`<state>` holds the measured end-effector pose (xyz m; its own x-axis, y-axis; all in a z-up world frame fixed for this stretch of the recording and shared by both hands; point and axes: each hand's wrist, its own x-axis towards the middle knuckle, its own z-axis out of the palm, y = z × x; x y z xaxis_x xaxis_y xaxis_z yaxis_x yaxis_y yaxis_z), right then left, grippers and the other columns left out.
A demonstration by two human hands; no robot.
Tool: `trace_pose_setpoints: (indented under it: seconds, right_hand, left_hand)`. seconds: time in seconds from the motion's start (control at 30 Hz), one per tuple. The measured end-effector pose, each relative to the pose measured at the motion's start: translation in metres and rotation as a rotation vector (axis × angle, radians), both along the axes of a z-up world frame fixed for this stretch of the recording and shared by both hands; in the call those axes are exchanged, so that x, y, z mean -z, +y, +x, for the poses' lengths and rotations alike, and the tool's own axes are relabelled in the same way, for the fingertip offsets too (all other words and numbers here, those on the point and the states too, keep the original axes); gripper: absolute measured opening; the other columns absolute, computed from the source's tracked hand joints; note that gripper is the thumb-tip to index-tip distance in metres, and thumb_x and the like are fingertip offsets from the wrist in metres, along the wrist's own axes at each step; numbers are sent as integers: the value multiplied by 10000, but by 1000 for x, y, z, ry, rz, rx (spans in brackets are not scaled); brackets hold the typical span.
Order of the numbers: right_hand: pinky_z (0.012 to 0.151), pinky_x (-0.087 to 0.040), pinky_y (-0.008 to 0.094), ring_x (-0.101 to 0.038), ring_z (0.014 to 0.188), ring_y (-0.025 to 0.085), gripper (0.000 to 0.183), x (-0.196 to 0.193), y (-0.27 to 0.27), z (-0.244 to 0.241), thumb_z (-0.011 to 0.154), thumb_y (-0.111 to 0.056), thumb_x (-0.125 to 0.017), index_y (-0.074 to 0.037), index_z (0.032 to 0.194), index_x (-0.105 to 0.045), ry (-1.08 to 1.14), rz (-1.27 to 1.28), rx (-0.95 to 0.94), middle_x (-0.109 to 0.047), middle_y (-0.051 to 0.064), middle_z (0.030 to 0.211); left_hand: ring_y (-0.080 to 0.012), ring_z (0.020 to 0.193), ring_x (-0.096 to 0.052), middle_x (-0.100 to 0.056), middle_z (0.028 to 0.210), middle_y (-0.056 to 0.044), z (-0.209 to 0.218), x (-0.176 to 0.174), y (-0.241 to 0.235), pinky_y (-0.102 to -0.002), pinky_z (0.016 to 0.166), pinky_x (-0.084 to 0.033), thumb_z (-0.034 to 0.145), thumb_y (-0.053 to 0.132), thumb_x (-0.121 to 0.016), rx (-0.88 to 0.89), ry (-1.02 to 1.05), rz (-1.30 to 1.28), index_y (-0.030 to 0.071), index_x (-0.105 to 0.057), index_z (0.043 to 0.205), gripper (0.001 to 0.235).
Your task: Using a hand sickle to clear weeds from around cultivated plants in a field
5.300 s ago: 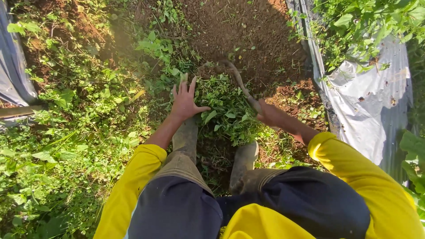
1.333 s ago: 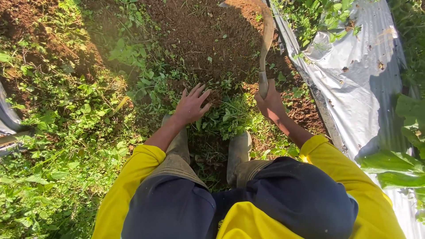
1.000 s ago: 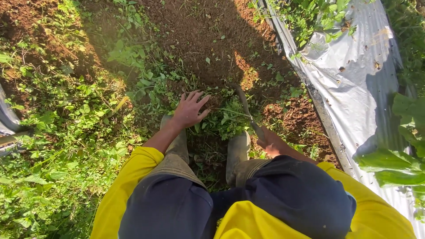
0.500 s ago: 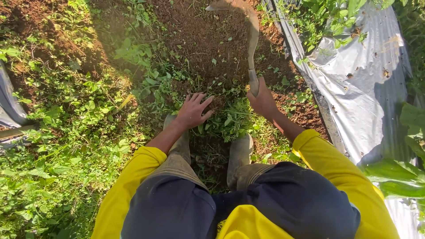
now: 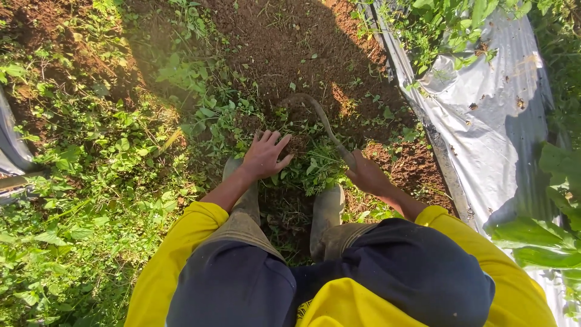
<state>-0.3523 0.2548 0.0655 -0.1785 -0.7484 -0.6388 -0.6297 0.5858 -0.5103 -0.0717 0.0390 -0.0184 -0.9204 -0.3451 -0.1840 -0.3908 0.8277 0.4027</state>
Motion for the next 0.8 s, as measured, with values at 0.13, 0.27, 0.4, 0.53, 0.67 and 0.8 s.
trace_pose_setpoints:
  seconds: [0.13, 0.27, 0.4, 0.53, 0.67, 0.8]
  right_hand:
    - [573, -487, 442, -650, 670, 321, 420, -37, -64, 4, 979, -139, -614, 15, 1340, -463, -4, -155, 114, -652, 251, 849]
    - [645, -490, 545, -690, 801, 393, 442, -30, -99, 0, 1026, -164, -561, -13, 1400, -381, -4, -188, 243, -624, 309, 1001]
    - [651, -589, 550, -762, 843, 410, 546, 5, -61, 3, 988, -189, -630, -74, 1455, -371, 85, 107, -143, -680, 270, 1047]
    - [628, -592, 445, -712, 707, 327, 453, 9, 5, -9, 999, -160, -650, -22, 1387, -460, -91, 198, 36, -696, 289, 980]
    - [558, -589, 427, -725, 639, 296, 474, 8, 40, 1, 1001, -173, -662, -62, 1398, -428, -203, 190, 78, -704, 291, 976]
    - [618, -575, 429, -716, 659, 279, 437, -38, 23, 17, 995, -173, -663, -62, 1359, -449, -161, 186, 13, -723, 264, 965]
  left_hand:
    - [-333, 1303, -445, -475, 1410, -163, 1, 10, 0, -615, 1031, -524, 1201, 552, -407, 0, -15, 16, 154, -449, 1674, 620]
    - [-337, 1281, -438, -474, 1413, -178, 1, 8, -1, -615, 1017, -509, 1210, 552, -399, -2, 1, 1, 139, -456, 1665, 618]
    - [-331, 1275, -432, -472, 1418, -170, 2, 9, -2, -603, 1009, -503, 1208, 562, -378, 3, -18, 1, 141, -434, 1686, 639]
    - [-327, 1269, -418, -457, 1404, -167, 0, 10, -7, -574, 988, -490, 1212, 559, -368, 7, -18, 8, 145, -424, 1692, 636]
    - [-408, 1548, -307, -360, 1618, -214, -4, -11, -6, -773, 1171, -449, 1209, 551, -391, 9, -2, 35, 172, -405, 1715, 633]
    - [-399, 1722, -143, -104, 1863, -162, -14, -22, -22, -870, 1262, -334, 1152, 601, -466, 18, -57, 163, 245, -224, 1800, 778]
